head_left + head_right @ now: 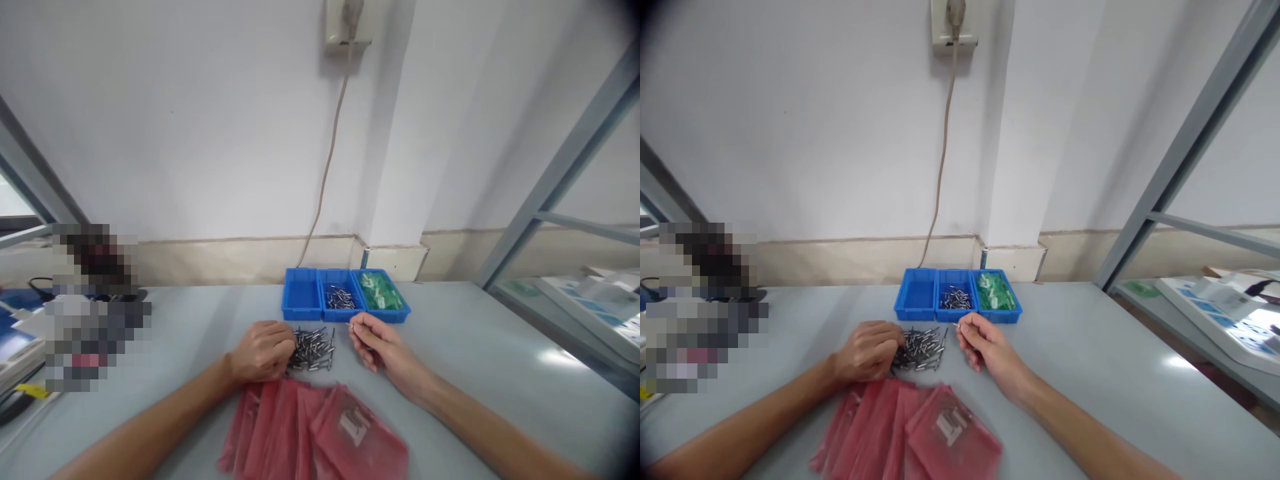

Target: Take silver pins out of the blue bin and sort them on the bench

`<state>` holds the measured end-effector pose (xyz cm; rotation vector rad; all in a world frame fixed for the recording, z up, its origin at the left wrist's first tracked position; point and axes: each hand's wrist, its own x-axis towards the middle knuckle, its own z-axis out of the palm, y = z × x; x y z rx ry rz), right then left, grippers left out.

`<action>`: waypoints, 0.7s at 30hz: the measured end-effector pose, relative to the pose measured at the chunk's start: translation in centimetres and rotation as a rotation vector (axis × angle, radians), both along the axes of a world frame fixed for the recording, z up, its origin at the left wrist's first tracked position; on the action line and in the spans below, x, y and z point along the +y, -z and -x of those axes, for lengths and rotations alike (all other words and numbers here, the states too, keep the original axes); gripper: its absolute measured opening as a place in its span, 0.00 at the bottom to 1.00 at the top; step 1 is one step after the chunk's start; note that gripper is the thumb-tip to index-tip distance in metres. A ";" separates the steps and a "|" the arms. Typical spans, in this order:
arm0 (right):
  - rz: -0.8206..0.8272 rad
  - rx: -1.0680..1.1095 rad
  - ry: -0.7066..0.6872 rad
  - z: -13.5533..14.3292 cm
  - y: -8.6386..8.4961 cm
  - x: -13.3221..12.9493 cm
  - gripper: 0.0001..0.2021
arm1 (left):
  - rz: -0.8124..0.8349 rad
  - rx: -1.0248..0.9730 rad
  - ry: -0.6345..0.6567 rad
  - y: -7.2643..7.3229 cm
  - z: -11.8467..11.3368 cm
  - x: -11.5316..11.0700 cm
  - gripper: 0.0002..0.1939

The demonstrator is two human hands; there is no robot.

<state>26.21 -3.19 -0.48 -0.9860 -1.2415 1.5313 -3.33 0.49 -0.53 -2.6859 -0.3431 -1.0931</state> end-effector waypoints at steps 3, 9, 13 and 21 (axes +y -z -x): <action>0.012 -0.007 0.000 0.0 -0.2 -0.1 0.19 | 0.016 -0.001 -0.030 0.0 0.1 0.3 0.16; 0.019 -0.007 0.001 0.1 -0.5 -0.2 0.20 | -0.034 0.023 -0.074 0.1 0.3 0.8 0.15; 0.027 -0.012 -0.002 0.2 -0.8 -0.4 0.19 | -0.107 -0.009 -0.172 0.4 0.6 0.7 0.12; 0.026 -0.009 -0.012 0.1 -0.7 -0.3 0.20 | -0.145 0.103 -0.169 0.5 1.0 1.0 0.10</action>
